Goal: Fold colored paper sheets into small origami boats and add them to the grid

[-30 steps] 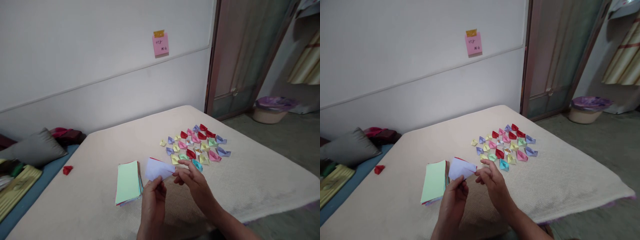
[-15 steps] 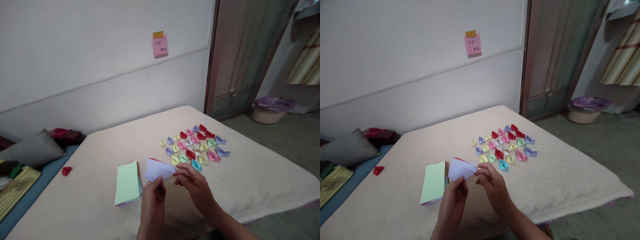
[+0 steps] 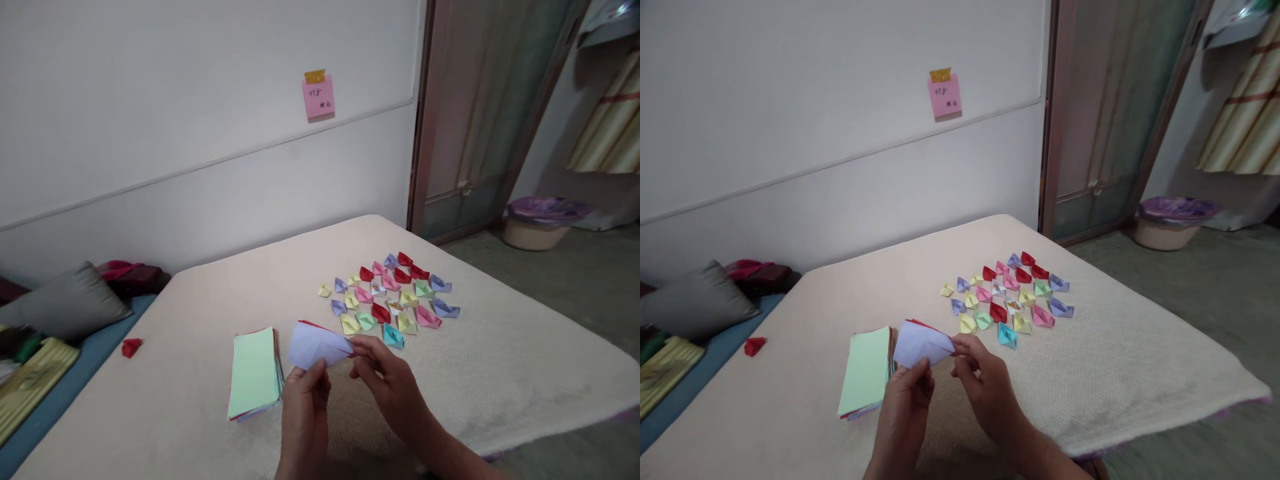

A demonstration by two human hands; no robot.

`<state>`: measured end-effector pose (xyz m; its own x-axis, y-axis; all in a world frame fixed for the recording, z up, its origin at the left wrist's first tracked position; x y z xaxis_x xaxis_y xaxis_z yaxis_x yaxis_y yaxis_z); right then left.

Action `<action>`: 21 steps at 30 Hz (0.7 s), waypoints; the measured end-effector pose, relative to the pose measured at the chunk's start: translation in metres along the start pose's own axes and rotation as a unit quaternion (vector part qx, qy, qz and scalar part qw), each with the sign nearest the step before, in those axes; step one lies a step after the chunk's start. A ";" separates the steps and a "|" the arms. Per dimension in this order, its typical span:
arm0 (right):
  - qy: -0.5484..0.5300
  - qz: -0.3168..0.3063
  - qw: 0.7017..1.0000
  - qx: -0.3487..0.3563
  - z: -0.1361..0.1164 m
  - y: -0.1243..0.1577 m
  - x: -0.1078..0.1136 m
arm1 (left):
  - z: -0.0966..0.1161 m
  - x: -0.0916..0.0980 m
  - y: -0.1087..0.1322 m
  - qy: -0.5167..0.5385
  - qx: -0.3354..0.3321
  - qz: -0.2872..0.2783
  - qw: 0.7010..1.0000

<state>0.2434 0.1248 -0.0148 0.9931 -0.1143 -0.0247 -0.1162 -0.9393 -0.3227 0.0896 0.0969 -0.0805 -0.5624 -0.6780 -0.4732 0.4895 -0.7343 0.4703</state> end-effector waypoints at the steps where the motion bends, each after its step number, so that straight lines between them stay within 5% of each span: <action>1: 0.012 0.005 1.000 -0.004 0.001 -0.001 0.001 | 0.000 -0.001 0.000 -0.012 -0.004 -0.005 1.000; 13: 0.163 0.028 0.967 0.193 -0.020 0.000 0.009 | 0.006 -0.012 0.007 -0.184 -0.106 -0.065 0.975; 21: 0.208 0.028 0.932 0.296 -0.038 0.012 0.003 | 0.006 -0.020 0.011 -0.208 -0.113 -0.092 0.967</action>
<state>0.2444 0.1012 0.0175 0.8805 -0.3886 0.2716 -0.0178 -0.5995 -0.8002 0.1027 0.1026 -0.0613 -0.8506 -0.4975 -0.1702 0.4622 -0.8618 0.2091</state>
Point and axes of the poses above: each hand's wrist, its own y-axis away from the middle knuckle, its own x-axis out of the back of the hand, z = x × y, the point moved 10 cm from there along -y, towards the middle knuckle, and after that the axes turned 15 degrees about z, right-handed, at the moved point
